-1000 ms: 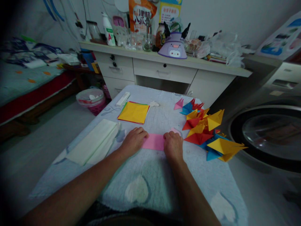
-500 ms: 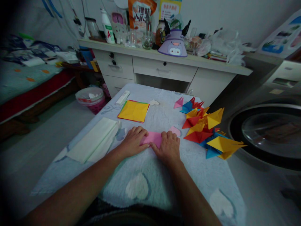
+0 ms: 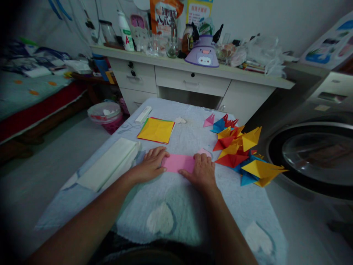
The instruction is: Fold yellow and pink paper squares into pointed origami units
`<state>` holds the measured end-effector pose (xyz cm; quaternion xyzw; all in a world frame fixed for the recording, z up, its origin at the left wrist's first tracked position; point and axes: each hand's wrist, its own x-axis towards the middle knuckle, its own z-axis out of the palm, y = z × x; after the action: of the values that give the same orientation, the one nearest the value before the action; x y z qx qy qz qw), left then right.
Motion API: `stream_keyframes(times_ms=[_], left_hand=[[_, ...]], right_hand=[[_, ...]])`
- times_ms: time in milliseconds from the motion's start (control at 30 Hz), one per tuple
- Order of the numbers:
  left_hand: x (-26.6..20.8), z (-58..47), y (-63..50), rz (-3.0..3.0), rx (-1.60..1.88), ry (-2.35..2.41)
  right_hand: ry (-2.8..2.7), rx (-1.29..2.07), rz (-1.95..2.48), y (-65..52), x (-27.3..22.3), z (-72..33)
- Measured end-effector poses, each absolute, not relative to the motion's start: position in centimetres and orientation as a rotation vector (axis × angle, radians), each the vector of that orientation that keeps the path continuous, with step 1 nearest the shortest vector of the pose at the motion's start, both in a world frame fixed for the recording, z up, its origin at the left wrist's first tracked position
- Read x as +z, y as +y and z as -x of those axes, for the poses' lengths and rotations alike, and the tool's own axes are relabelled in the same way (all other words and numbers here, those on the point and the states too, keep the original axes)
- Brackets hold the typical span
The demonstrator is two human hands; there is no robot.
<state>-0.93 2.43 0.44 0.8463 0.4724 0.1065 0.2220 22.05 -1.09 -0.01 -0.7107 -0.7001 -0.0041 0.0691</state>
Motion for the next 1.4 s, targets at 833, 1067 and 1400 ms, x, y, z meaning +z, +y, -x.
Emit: stream_keyframes(times_ms=[833,1067,1400], left_hand=[[1.2,2.2,3.4,-2.282,0.142,1.218],[1.2,2.2,3.5,-2.290,0.123,1.215],[0.7,2.1,3.3,-2.278,0.286,1.210]], right_hand=[[-2.107,0.524,2.127,-0.7,1.8,-27.9],[-2.082,0.547,2.110,-0.8,1.9,-28.0],[-1.942,0.367,1.717,-0.7,1.8,-25.6]])
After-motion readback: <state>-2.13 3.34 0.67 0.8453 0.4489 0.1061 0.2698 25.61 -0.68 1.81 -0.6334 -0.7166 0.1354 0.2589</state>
